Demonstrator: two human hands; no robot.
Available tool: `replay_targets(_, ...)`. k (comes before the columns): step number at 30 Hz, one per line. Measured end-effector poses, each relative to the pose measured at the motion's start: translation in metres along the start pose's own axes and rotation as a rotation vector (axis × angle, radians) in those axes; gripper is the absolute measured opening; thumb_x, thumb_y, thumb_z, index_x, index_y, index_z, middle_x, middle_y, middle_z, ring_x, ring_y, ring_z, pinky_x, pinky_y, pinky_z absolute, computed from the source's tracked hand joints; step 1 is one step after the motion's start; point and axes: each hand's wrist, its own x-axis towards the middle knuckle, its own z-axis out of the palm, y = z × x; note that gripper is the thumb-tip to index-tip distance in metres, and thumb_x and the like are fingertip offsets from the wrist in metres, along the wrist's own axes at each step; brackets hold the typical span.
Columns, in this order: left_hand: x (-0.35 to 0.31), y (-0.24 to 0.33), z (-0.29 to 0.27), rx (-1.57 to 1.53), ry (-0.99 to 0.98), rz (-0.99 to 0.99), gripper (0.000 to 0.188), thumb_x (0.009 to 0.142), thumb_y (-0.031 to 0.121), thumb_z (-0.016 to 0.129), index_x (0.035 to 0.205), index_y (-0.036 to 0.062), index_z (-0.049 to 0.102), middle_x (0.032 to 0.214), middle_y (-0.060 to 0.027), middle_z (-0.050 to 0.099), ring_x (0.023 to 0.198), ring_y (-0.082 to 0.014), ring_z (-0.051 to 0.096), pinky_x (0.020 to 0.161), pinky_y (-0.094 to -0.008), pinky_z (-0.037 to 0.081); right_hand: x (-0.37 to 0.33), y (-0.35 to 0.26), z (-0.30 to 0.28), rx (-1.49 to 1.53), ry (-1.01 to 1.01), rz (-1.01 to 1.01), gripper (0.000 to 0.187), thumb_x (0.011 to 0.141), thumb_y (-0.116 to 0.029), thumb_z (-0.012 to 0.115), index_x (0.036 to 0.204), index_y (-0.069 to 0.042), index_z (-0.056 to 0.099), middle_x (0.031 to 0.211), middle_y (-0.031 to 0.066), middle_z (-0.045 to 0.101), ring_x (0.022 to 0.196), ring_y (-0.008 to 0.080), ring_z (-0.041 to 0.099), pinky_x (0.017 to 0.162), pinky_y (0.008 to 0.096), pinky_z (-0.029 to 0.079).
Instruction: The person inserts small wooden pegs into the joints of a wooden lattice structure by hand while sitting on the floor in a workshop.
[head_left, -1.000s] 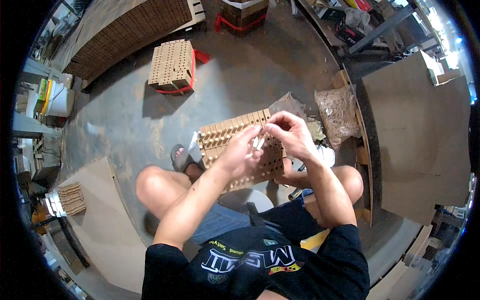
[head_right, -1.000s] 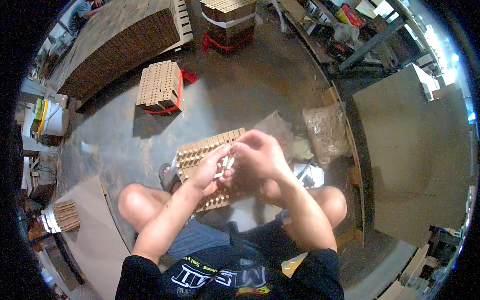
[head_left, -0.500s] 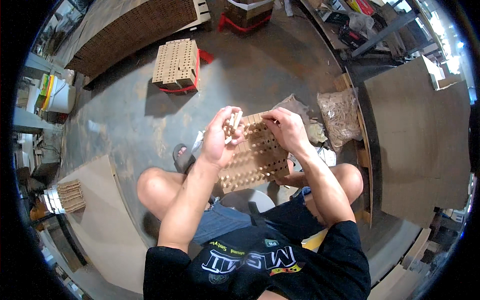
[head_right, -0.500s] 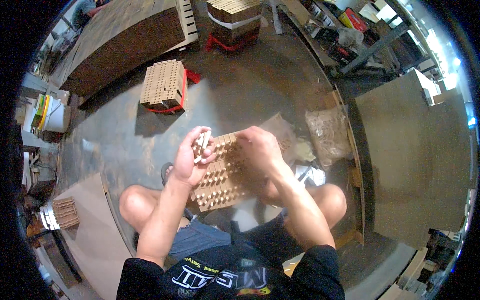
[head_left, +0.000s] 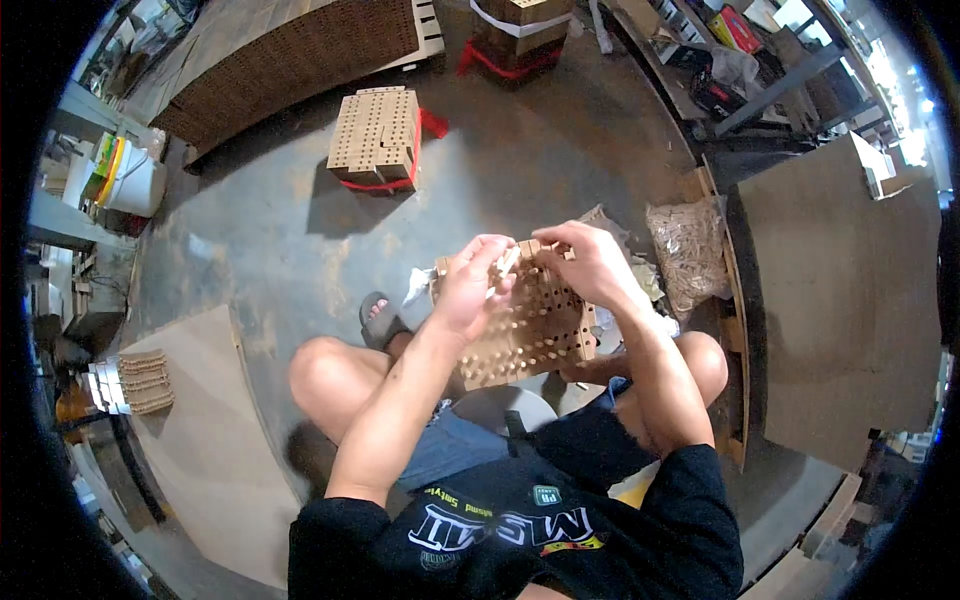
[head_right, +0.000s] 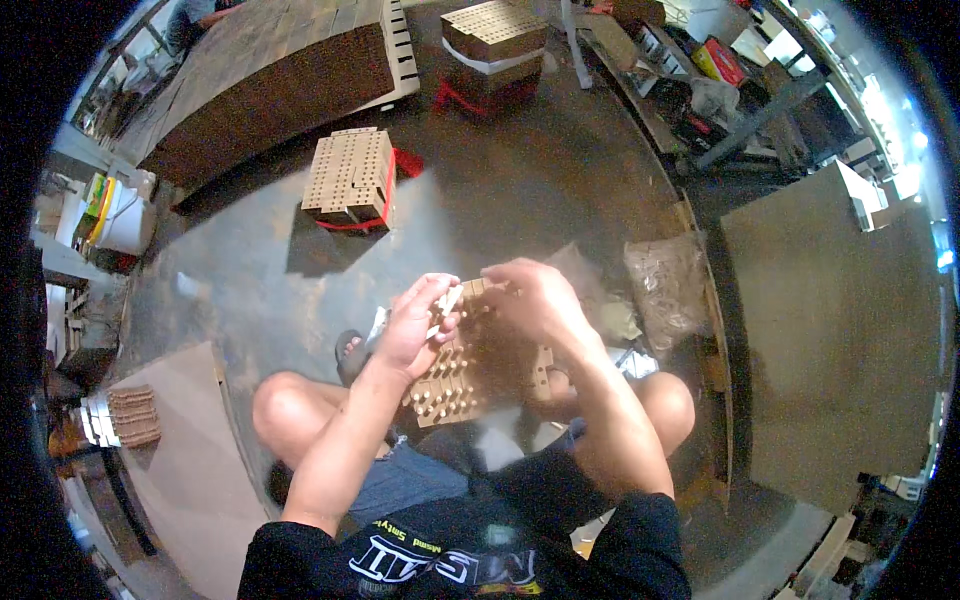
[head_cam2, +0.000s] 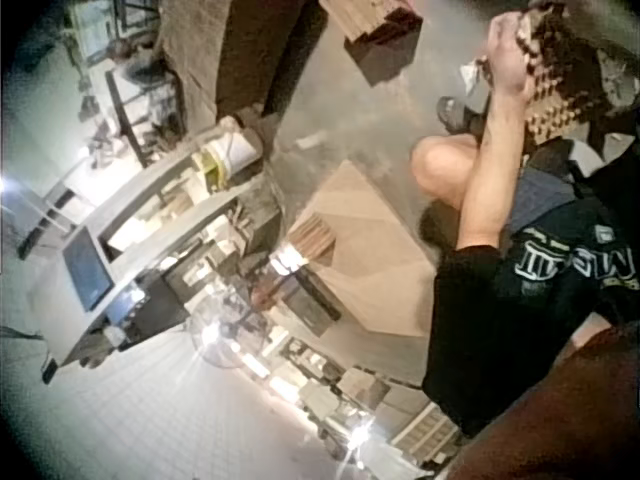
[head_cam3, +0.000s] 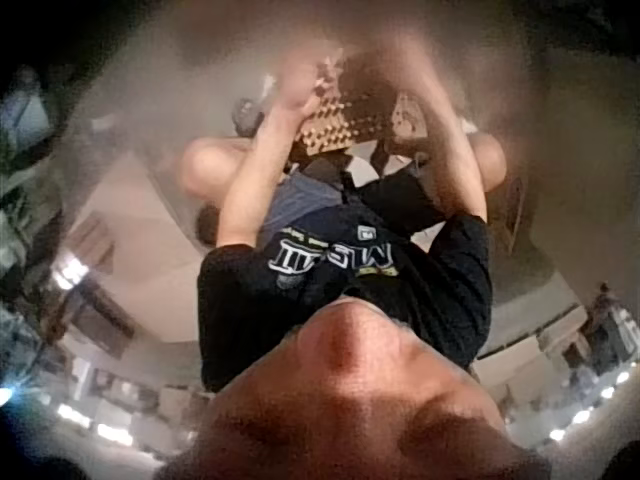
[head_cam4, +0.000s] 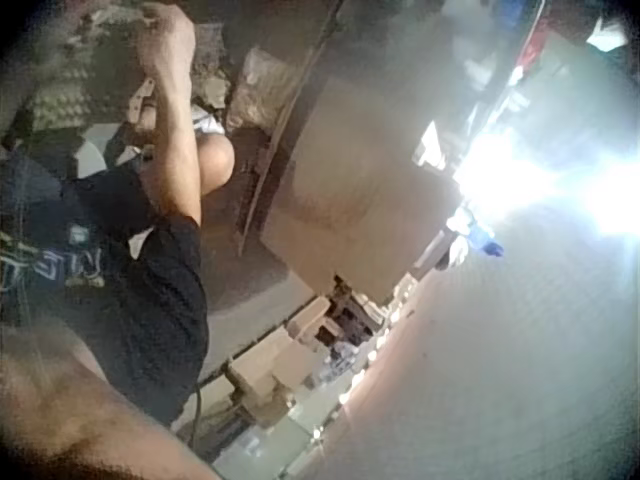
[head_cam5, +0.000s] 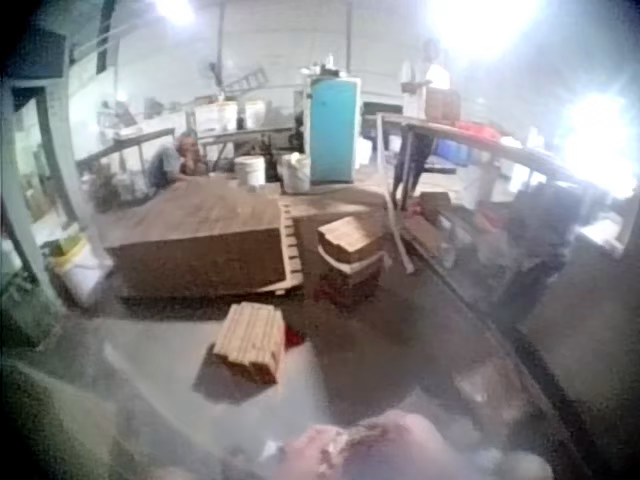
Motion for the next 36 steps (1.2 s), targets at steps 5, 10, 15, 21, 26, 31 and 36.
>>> replay_targets(5, 0.001, -0.010, 0.014, 0.172, -0.001, 0.012, 0.017, 0.104, 0.029, 0.057, 0.103, 0.0126, 0.056, 0.086, 0.0019, 0.059, 0.064, -0.0053, 0.053, 0.050, -0.0193, 0.041, -0.017, -0.026, -0.004, 0.262, -0.091, 0.091, 0.036, 0.089, -0.024, 0.074, 0.119, -0.006, 0.072, 0.103, 0.0134, 0.075, 0.098, 0.0230, 0.070, 0.088, 0.0344, 0.055)
replay_targets(10, 0.008, -0.014, 0.013, 0.152, 0.025, 0.021, 0.014, 0.104, 0.027, 0.057, 0.103, 0.0128, 0.056, 0.086, 0.0018, 0.060, 0.061, -0.0047, 0.053, 0.049, -0.0188, 0.041, -0.016, -0.009, -0.006, 0.348, -0.102, 0.175, 0.032, 0.089, -0.024, 0.075, 0.115, -0.005, 0.073, 0.104, 0.0126, 0.075, 0.098, 0.0196, 0.070, 0.087, 0.0339, 0.054)
replay_targets(15, 0.010, -0.007, 0.016, 0.121, 0.036, 0.042, 0.013, 0.104, 0.023, 0.057, 0.104, 0.0103, 0.057, 0.084, -0.0004, 0.060, 0.060, -0.0050, 0.054, 0.047, -0.0187, 0.039, -0.020, 0.013, -0.020, 0.220, 0.104, 0.042, 0.019, 0.090, -0.008, 0.073, 0.108, -0.001, 0.074, 0.094, 0.0081, 0.072, 0.085, 0.0145, 0.068, 0.078, 0.0285, 0.055)
replay_targets(21, 0.012, -0.009, 0.020, 0.072, -0.013, 0.025, 0.012, 0.103, 0.022, 0.059, 0.105, 0.0107, 0.058, 0.083, -0.0006, 0.060, 0.060, -0.0048, 0.054, 0.047, -0.0183, 0.039, -0.025, 0.029, 0.003, -0.027, 0.131, -0.202, 0.012, 0.086, -0.004, 0.072, 0.098, -0.002, 0.072, 0.092, 0.0144, 0.068, 0.083, 0.0332, 0.068, 0.073, 0.0386, 0.055)
replay_targets(26, 0.015, -0.010, 0.021, 0.108, -0.006, 0.021, 0.013, 0.104, 0.023, 0.058, 0.106, 0.0106, 0.058, 0.084, -0.0010, 0.060, 0.060, -0.0046, 0.053, 0.048, -0.0177, 0.040, -0.028, 0.022, -0.004, -0.219, 0.075, -0.297, 0.010, 0.086, -0.005, 0.069, 0.096, -0.004, 0.070, 0.092, 0.0124, 0.063, 0.088, 0.0331, 0.066, 0.078, 0.0416, 0.054)
replay_targets(31, 0.016, -0.008, 0.024, 0.129, 0.020, 0.017, 0.015, 0.104, 0.024, 0.057, 0.108, 0.0103, 0.058, 0.084, -0.0013, 0.060, 0.060, -0.0046, 0.053, 0.048, -0.0173, 0.041, -0.025, 0.014, 0.003, -0.197, 0.015, -0.289, 0.013, 0.087, -0.007, 0.064, 0.098, -0.006, 0.069, 0.097, 0.0121, 0.063, 0.094, 0.0328, 0.064, 0.080, 0.0416, 0.054)
replay_targets(36, 0.016, -0.008, 0.020, 0.094, 0.009, 0.030, 0.015, 0.105, 0.025, 0.056, 0.108, 0.0098, 0.058, 0.084, -0.0020, 0.061, 0.060, -0.0050, 0.055, 0.048, -0.0181, 0.041, -0.019, 0.013, 0.006, -0.080, 0.132, -0.240, 0.012, 0.086, -0.009, 0.065, 0.097, -0.008, 0.071, 0.096, 0.0126, 0.064, 0.093, 0.0355, 0.065, 0.078, 0.0440, 0.055)
